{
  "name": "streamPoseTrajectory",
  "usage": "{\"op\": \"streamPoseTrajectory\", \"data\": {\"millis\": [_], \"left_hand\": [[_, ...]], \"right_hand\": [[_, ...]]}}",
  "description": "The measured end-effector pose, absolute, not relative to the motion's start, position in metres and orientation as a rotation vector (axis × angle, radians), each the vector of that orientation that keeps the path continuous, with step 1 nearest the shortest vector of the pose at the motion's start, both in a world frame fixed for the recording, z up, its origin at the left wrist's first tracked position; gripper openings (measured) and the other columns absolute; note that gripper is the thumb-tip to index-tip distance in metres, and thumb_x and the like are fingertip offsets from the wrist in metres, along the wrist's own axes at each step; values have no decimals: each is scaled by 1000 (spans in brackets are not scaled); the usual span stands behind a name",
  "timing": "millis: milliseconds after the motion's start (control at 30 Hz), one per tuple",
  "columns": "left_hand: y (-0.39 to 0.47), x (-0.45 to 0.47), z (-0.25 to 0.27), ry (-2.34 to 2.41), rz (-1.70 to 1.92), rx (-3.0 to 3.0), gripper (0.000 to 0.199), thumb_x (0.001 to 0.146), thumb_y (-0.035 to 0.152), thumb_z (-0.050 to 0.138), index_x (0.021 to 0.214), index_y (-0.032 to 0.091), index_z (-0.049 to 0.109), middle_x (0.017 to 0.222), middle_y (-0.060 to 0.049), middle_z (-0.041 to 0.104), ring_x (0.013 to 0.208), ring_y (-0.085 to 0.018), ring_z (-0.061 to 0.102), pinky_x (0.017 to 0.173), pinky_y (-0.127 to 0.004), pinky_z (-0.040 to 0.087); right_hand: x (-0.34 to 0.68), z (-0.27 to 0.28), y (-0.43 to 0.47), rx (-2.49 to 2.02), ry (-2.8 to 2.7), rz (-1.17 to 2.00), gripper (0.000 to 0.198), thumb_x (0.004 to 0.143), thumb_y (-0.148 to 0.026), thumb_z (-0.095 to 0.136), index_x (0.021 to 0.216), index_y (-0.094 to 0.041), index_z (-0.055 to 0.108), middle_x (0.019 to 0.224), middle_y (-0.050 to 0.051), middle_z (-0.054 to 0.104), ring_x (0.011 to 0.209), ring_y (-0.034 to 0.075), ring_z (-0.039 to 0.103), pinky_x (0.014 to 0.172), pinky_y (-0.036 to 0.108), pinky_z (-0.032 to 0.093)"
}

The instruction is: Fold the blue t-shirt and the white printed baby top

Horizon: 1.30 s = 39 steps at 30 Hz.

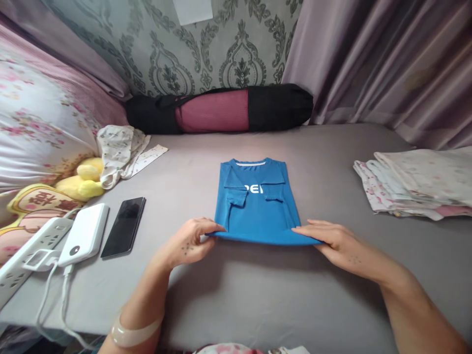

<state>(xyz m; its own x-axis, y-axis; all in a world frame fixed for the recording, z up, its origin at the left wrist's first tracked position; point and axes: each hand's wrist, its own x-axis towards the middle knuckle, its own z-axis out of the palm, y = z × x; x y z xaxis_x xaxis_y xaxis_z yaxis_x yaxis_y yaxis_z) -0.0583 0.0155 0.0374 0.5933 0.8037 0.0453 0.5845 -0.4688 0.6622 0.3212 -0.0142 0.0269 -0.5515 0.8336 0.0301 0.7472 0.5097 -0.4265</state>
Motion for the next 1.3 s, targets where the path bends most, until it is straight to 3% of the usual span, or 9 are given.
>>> {"op": "streamPoseTrajectory", "data": {"millis": [233,467,667,867,1067,1300], "left_hand": [[13,-60,57,993,235,1905,19,74,22,51,74,14,68,60,1,56,57,-10,48,54,-20,38],[25,-58,42,1178,487,1647,21,80,34,56,86,14,63,66,1,55,61,-11,47,55,-21,37],[53,-45,30,1212,744,1516,29,78,40,60,89,14,61,72,0,61,66,-13,53,62,-24,43],[90,-29,12,1494,851,1542,21,74,31,56,83,14,64,65,1,58,60,-13,52,56,-23,38],[123,-12,3,1822,830,1662,14,79,23,52,72,16,63,64,0,58,65,-15,55,62,-25,39],[143,5,-4,2060,718,1790,20,90,20,44,91,17,64,89,-9,69,88,-22,64,75,-29,45]], "right_hand": [[317,54,-16,-1296,-2427,1152,33,92,-30,50,118,-34,70,110,-1,74,95,22,71,83,31,56],[311,48,0,-1505,-2081,1304,35,92,-43,50,111,-23,71,92,1,75,81,20,68,72,28,54],[296,35,34,-1506,-1828,1165,35,90,-43,51,108,-19,69,99,5,74,92,22,68,81,32,53],[287,13,76,-1697,-1794,835,26,85,-36,55,89,-16,70,84,7,74,81,23,67,74,32,53],[274,6,108,-2026,-1750,555,25,89,-30,49,93,-15,70,94,11,74,87,22,67,74,29,48],[255,10,123,-2273,-1781,334,32,95,-31,40,109,-15,65,108,16,70,102,29,65,82,35,46]]}}
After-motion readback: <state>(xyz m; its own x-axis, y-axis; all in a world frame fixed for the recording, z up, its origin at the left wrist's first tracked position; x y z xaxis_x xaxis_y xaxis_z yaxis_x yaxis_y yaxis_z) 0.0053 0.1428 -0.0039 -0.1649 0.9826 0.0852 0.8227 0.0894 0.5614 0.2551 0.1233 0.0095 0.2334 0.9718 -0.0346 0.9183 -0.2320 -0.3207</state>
